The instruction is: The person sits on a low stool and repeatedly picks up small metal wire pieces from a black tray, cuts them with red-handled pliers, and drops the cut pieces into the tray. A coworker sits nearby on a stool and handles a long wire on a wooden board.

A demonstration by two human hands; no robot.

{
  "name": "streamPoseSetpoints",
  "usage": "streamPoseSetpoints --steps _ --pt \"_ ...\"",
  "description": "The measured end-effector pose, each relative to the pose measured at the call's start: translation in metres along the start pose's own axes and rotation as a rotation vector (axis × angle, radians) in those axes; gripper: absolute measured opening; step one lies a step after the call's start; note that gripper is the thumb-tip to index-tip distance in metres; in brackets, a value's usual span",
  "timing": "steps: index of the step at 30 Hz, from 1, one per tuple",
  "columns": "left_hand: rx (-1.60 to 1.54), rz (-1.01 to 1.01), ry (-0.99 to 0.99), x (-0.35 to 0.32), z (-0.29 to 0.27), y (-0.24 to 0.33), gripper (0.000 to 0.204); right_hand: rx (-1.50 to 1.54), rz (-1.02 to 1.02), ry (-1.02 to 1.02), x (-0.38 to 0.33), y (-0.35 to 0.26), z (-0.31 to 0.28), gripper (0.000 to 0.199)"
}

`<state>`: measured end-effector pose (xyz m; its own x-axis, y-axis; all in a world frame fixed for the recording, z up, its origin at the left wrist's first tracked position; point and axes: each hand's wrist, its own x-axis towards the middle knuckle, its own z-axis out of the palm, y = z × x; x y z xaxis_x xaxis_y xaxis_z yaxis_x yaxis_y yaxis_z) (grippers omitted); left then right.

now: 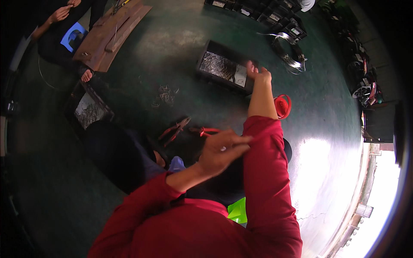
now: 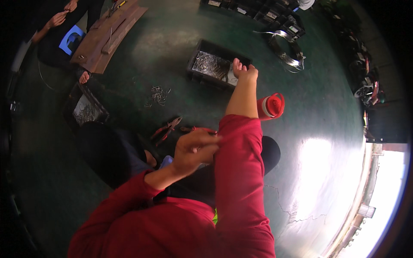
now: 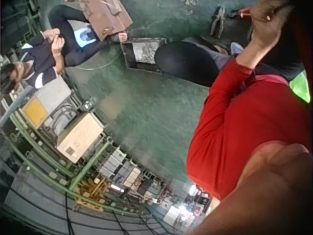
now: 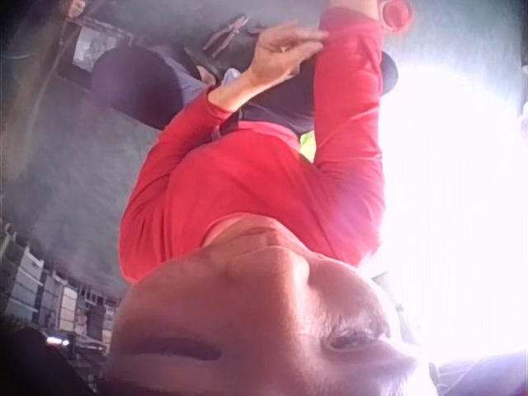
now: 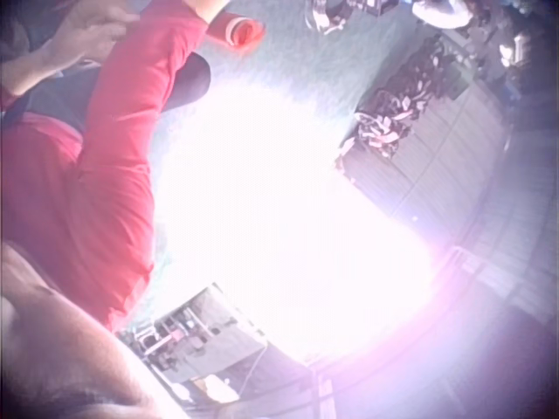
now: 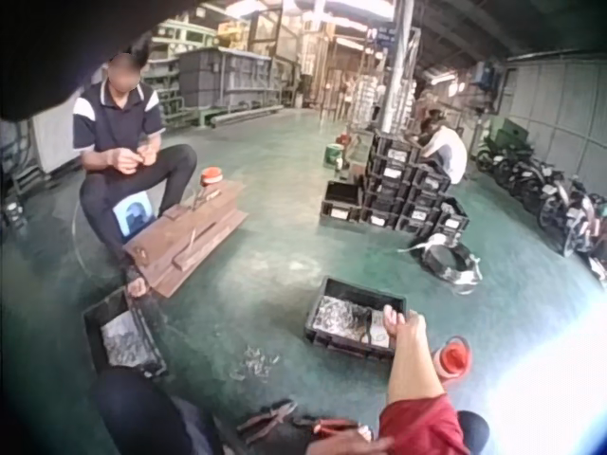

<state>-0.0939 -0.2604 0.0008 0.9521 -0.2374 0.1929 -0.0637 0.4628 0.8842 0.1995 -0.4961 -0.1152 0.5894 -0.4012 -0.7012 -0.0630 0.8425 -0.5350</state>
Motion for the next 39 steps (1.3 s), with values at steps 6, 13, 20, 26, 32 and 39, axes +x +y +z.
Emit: streamPoseSetpoints --steps 6,13,20,26,32,39 --pt "0.489 0.572 -0.36 0.055 -0.006 0.007 0.01 -1.264 -0.952 -0.033 -0.028 0.005 0.001 0.023" --pt "1.427 -0.192 -0.001 0.16 -0.155 -0.07 0.024 -0.95 -0.725 -0.876 -0.234 0.101 -0.034 0.023" --pt "1.771 -0.388 -0.159 0.146 -0.196 -0.08 0.017 -1.237 -0.872 -0.987 -0.313 0.17 -0.051 0.026" --pt "1.787 -0.522 -0.173 0.124 -0.238 -0.107 0.017 -1.124 -0.725 -1.245 -0.3 0.205 -0.05 0.024" --pt "1.357 -0.724 0.406 0.111 -0.322 -0.104 0.027 -1.407 -0.756 -0.82 -0.318 0.203 -0.067 0.035" --pt "1.599 -0.869 0.343 0.1 -0.359 -0.101 0.027 -0.985 -0.476 -1.689 -0.382 0.204 -0.066 0.024"
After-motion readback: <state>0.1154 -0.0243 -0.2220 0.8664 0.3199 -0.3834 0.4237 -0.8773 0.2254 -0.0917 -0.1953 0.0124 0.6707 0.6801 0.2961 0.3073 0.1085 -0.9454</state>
